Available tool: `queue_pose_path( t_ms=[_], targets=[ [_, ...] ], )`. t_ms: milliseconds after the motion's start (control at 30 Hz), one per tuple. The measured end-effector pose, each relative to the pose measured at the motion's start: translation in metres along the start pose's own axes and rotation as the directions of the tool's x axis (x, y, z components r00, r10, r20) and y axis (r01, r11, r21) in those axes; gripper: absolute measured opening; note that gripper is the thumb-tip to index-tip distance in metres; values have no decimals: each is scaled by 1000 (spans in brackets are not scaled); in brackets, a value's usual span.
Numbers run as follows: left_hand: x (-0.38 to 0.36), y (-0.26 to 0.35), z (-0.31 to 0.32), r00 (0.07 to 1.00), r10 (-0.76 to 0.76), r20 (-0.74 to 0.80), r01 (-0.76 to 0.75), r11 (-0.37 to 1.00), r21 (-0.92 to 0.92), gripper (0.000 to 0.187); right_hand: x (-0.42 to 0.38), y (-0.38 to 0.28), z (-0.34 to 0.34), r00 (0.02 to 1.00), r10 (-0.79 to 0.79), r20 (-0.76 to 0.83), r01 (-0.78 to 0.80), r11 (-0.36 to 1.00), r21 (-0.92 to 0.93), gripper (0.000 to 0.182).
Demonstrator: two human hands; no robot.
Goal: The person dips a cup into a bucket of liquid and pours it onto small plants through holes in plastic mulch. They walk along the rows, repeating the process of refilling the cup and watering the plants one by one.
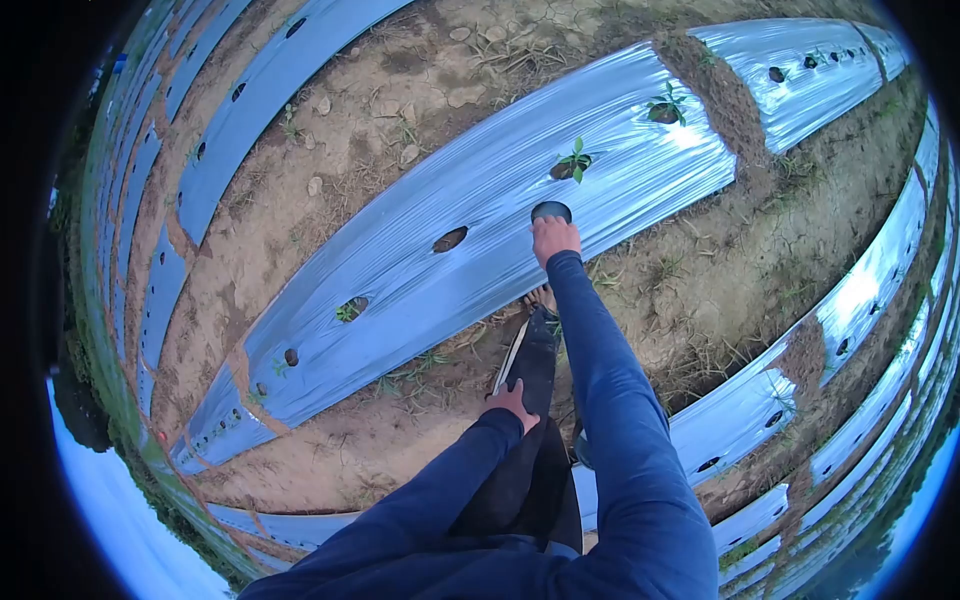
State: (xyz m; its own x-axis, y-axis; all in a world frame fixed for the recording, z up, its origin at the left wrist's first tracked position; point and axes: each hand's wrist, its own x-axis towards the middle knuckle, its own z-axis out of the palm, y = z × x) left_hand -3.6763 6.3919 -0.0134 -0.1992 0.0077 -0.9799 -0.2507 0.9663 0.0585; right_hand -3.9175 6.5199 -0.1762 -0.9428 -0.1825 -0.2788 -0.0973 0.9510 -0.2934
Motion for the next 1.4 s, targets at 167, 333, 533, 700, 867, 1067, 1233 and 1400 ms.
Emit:
queue_pose_path(
  t_ms=[167, 333, 533, 700, 867, 1067, 1233, 1400],
  targets=[
    [13, 16, -36, 997, -46, 69, 45, 999, 17, 93, 61, 37, 14, 996, 62, 57, -62, 998, -8, 30],
    [23, 24, -53, 992, -83, 96, 82, 997, 17, 93, 82, 43, 2, 982, 92, 165, -90, 996, -24, 38],
    [26, 39, -63, 989, -95, 117, 95, 995, 10, 93, 76, 53, -8, 994, -17, 108, 19, 1000, -9, 40],
    [28, 51, -72, 987, -113, 115, 115, 993, -6, 93, 59, 75, -45, 995, -95, 32, 94, 995, 20, 30],
    [31, 63, -79, 996, -59, 61, 65, 993, -96, 88, 57, 130, -97, 995, -86, -42, 84, 996, -32, 30],
    [50, 97, -95, 997, -67, 37, 71, 992, -100, 89, 94, 213, -136, 996, 70, -53, -73, 996, -59, 33],
    [89, 120, -83, 994, -108, 17, 109, 992, -63, 88, 143, 287, -153, 986, 157, 47, -152, 984, -89, 41],
    [59, 217, -77, 957, -286, 47, 288, 956, -54, 78, 184, 348, -148, 975, 141, 171, -126, 988, -93, 42]
  ],
)
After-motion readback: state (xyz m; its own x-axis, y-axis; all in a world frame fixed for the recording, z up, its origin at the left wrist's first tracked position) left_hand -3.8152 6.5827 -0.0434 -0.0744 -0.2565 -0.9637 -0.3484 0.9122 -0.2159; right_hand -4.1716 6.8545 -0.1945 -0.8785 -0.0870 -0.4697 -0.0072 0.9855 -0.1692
